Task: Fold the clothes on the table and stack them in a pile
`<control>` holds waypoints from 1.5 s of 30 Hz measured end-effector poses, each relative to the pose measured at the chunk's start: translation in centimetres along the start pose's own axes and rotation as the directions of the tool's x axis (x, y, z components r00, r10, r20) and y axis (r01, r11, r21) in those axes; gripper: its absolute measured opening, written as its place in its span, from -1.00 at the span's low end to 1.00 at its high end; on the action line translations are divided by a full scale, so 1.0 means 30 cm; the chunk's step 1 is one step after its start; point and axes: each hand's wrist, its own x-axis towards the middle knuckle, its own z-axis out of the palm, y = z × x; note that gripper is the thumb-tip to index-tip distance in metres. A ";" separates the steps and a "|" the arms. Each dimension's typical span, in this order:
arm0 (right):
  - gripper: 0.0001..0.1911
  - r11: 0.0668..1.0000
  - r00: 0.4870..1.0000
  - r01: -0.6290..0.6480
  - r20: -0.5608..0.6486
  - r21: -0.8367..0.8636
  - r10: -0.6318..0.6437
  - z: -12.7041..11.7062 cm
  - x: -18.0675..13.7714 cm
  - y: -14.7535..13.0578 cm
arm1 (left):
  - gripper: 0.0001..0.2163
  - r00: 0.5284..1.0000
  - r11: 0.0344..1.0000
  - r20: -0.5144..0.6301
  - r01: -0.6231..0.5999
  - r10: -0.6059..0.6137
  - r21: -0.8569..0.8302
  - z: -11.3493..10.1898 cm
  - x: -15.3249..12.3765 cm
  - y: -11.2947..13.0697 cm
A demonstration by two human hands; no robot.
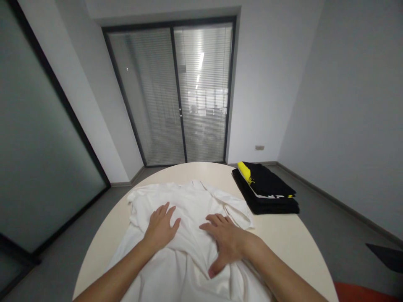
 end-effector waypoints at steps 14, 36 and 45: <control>-0.22 0.970 0.898 -0.241 -0.380 -0.005 0.221 0.011 0.062 0.092 | -0.25 0.942 0.962 0.197 0.264 -0.273 0.070 0.060 0.195 0.099; 0.41 0.901 0.901 -0.401 -0.106 0.165 0.421 -0.079 0.290 0.337 | -0.19 0.930 0.952 0.219 0.306 -0.295 -0.016 0.173 0.485 0.061; 0.48 0.888 0.893 -0.418 -0.096 0.191 0.441 -0.131 0.423 0.467 | -0.21 0.941 0.953 0.179 0.299 -0.287 -0.047 0.227 0.618 0.066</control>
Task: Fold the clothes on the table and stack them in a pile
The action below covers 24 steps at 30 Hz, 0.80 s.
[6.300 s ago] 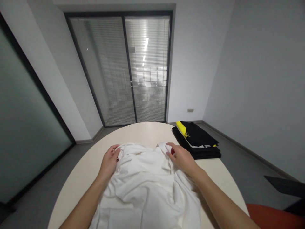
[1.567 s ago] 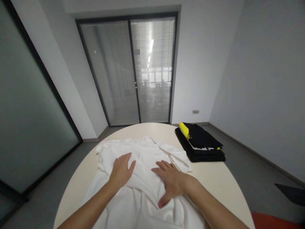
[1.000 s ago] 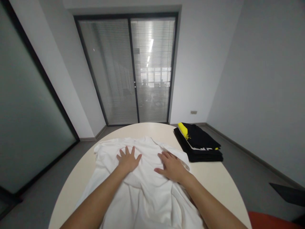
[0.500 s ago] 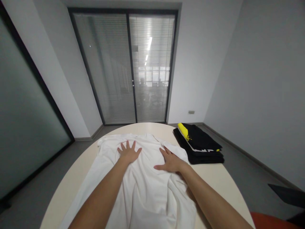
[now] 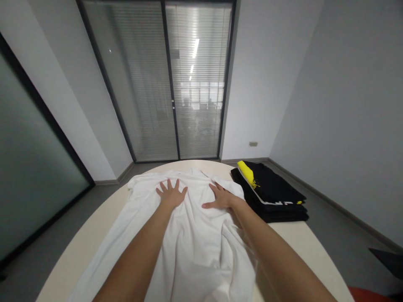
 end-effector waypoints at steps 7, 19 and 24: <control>0.42 1.000 0.998 -0.030 -0.049 -0.003 0.029 -0.021 0.095 0.025 | -0.24 0.999 0.999 -0.043 -0.029 0.029 -0.015 0.012 0.103 0.041; 0.39 1.000 0.994 0.007 -0.111 -0.006 -0.007 -0.023 0.103 0.040 | -0.66 0.861 0.923 -0.452 -0.342 0.233 -0.176 -0.064 0.017 0.031; 0.17 1.000 0.956 0.003 -0.293 -0.018 -0.008 0.004 0.051 0.020 | -0.72 0.773 0.843 -0.481 -0.525 0.414 -0.118 -0.097 -0.146 0.005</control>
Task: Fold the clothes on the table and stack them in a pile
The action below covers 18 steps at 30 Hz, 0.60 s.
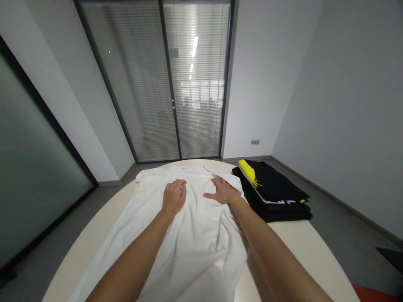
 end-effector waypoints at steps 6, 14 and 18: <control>-0.42 0.971 0.970 0.208 -0.106 -0.118 -0.221 -0.015 -0.094 -0.025 | -0.73 0.971 0.995 0.214 -0.101 0.102 -0.017 -0.094 -0.145 0.058; -0.58 0.909 0.948 0.272 -0.073 -0.316 -0.309 -0.047 -0.243 -0.002 | -0.41 0.854 0.992 0.517 -0.014 -0.054 0.126 -0.179 -0.262 0.203; -0.67 0.907 0.957 0.181 -0.146 -0.379 -0.252 -0.067 -0.332 -0.060 | -0.32 0.814 0.986 0.577 -0.033 -0.067 0.161 -0.160 -0.323 0.219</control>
